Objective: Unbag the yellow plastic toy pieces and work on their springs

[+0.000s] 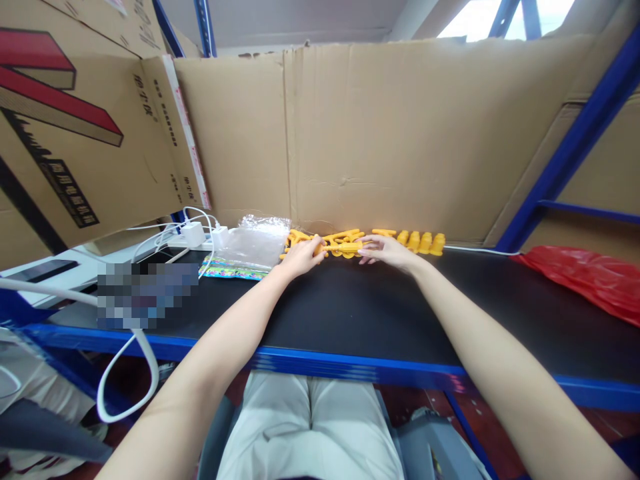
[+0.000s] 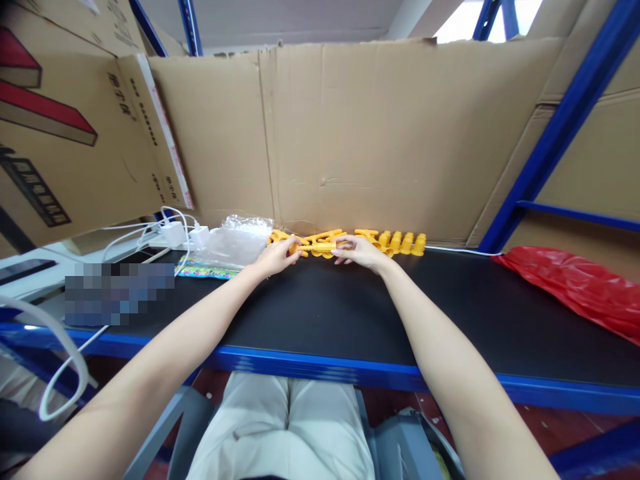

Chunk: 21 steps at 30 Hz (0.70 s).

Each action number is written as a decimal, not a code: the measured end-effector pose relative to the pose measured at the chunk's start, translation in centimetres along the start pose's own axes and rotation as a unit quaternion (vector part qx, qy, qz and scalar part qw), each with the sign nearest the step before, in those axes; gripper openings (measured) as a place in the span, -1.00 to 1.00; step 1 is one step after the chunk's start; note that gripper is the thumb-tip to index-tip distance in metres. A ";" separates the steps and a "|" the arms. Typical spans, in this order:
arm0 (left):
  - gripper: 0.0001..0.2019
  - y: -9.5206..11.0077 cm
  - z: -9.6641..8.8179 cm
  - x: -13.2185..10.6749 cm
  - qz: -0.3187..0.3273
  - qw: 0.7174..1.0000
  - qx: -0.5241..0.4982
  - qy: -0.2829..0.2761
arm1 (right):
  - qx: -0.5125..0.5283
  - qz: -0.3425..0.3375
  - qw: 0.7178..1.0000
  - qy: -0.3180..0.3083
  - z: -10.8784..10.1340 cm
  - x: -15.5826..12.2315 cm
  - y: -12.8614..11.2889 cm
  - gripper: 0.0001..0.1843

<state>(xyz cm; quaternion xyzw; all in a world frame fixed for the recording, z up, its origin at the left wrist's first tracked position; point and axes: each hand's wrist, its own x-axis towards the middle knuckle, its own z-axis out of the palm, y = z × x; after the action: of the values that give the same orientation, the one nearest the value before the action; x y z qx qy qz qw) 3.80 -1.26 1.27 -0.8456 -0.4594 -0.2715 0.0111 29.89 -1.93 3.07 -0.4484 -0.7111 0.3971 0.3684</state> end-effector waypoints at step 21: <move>-0.74 -0.1 -0.2 0.0 -0.008 0.999 0.026 0.018 | -0.025 -0.028 0.999 -0.013 1.5 0.5 0.0 -0.42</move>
<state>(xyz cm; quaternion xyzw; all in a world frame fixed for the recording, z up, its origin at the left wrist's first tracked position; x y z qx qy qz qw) 3.68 -1.26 1.47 -0.8365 -0.4726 -0.2746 0.0389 28.37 -1.82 2.50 -0.4322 -0.7375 0.3749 0.3589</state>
